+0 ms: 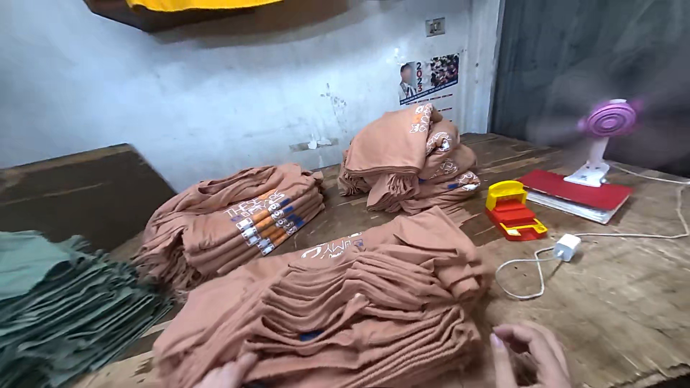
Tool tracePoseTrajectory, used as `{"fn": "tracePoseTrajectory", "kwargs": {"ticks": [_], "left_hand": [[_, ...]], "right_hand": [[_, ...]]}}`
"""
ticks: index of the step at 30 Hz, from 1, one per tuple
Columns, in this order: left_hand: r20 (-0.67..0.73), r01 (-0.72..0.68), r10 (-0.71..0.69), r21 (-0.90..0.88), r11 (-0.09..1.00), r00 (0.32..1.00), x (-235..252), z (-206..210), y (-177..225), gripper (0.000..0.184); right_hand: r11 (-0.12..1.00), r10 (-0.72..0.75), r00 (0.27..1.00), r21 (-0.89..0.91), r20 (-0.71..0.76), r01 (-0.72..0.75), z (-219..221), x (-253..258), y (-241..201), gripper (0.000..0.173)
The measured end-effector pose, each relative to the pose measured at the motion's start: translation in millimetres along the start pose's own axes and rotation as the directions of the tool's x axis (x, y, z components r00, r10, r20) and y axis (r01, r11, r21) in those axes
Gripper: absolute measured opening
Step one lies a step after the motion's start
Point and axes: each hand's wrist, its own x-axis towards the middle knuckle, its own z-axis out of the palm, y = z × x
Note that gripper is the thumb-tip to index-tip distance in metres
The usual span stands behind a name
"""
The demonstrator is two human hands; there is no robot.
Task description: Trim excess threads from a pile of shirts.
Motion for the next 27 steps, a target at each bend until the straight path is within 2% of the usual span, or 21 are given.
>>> {"fn": "tracePoseTrajectory", "kwargs": {"ticks": [2, 4, 5, 7, 9, 11, 13, 14, 16, 18, 20, 22, 24, 25, 27], "left_hand": [[0.053, 0.047, -0.039, -0.172, 0.984, 0.998, 14, -8, -37, 0.038], [-0.044, 0.023, -0.037, -0.282, 0.959, 0.998, 21, -17, -38, 0.05], [-0.108, -0.016, -0.02, -0.319, 0.948, 0.994, 23, -22, -19, 0.054], [-0.142, -0.119, 0.076, -0.326, 0.938, 0.987, 25, -29, 38, 0.048], [-0.076, -0.214, 0.2, -0.368, 0.905, 0.977, 26, -26, 96, 0.034], [-0.036, -0.281, 0.294, -0.429, 0.859, 0.955, 34, -17, 140, 0.024], [0.004, -0.308, 0.342, -0.426, 0.851, 0.94, 43, -1, 160, 0.025], [0.012, -0.313, 0.352, -0.426, 0.849, 0.936, 48, 6, 162, 0.018], [0.012, -0.268, 0.315, -0.493, 0.827, 0.949, 60, 10, 160, 0.017], [-0.007, -0.233, 0.268, -0.519, 0.822, 0.963, 70, 16, 157, 0.019], [-0.035, -0.234, 0.244, -0.447, 0.863, 0.969, 72, 25, 159, 0.017], [0.025, -0.19, 0.226, -0.457, 0.869, 0.974, 70, 16, 164, 0.019], [0.1, -0.139, 0.225, -0.533, 0.835, 0.969, 66, -6, 166, 0.04], [0.076, -0.163, 0.245, -0.557, 0.815, 0.966, 62, -14, 165, 0.04], [-0.064, -0.291, 0.3, -0.501, 0.815, 0.952, 52, -19, 162, 0.026]], "right_hand": [[0.998, -0.052, 0.997, 0.047, 0.063, 0.049, -7, -5, 6, 0.01], [0.985, -0.14, 0.984, 0.113, 0.109, 0.127, -9, -15, 10, 0.009], [0.974, -0.196, 0.972, 0.139, 0.128, 0.178, -8, -20, 8, 0.009], [0.945, -0.32, 0.933, 0.119, 0.164, 0.304, -2, -28, -4, 0.011], [0.906, -0.411, 0.887, -0.01, 0.212, 0.422, 7, -31, -19, 0.015], [0.873, -0.419, 0.876, -0.161, 0.238, 0.461, 18, -31, -27, 0.016], [0.884, -0.393, 0.891, -0.176, 0.226, 0.434, 21, -32, -25, 0.012], [0.905, -0.381, 0.903, -0.123, 0.198, 0.408, 21, -34, -22, 0.011], [0.945, -0.328, 0.933, 0.062, 0.149, 0.322, 20, -40, -21, 0.011], [0.956, -0.209, 0.966, 0.242, 0.156, 0.167, 20, -45, -26, 0.011], [0.929, -0.098, 0.979, 0.369, 0.179, 0.026, 23, -52, -29, 0.011], [0.892, -0.037, 0.986, 0.451, 0.165, -0.042, 28, -56, -32, 0.009], [0.893, -0.043, 0.993, 0.45, 0.108, -0.01, 32, -58, -33, 0.006], [0.912, -0.072, 0.995, 0.409, 0.069, 0.038, 32, -58, -33, 0.006], [0.953, -0.161, 0.987, 0.261, 0.002, 0.155, 31, -58, -32, 0.008]]}}
